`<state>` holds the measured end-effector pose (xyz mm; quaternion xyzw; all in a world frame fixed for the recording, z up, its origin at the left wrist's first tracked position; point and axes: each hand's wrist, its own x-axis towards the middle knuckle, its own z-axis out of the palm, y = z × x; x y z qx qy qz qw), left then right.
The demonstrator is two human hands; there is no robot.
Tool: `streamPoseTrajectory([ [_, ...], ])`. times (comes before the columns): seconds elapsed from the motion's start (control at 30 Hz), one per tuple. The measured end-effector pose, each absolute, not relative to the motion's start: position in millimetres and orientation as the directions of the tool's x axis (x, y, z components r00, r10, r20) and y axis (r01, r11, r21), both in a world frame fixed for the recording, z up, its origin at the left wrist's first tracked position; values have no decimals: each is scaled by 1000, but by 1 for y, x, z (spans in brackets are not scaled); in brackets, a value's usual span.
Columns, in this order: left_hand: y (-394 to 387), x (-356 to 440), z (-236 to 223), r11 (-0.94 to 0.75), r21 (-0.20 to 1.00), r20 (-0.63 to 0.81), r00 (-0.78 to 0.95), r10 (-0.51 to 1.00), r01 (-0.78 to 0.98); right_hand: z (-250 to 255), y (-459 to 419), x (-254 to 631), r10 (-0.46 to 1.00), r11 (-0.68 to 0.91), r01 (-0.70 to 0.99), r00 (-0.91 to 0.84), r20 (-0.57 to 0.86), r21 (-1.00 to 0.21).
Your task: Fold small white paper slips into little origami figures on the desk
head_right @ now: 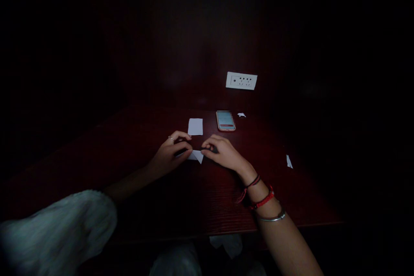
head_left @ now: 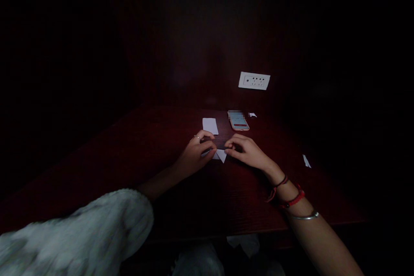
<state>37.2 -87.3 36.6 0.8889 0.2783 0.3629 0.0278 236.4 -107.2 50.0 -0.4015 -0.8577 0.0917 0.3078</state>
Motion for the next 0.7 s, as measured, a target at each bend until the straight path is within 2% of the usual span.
streamPoseTrajectory([
  [0.13, -87, 37, 33, -833, 252, 599, 597, 534, 492, 47, -109, 227, 755, 656, 620, -529, 388, -430],
  [0.4, -73, 33, 22, -747, 271, 587, 511, 628, 607, 39, -103, 235, 873, 488, 661, -370, 318, -571],
  [0.6, -70, 33, 18, -720, 247, 574, 501, 648, 648, 29, -100, 237, 892, 451, 744, -389, 230, -493],
  [0.7, -76, 34, 18, -762, 234, 507, 593, 625, 603, 26, -97, 239, 907, 422, 798, -359, 222, -431],
])
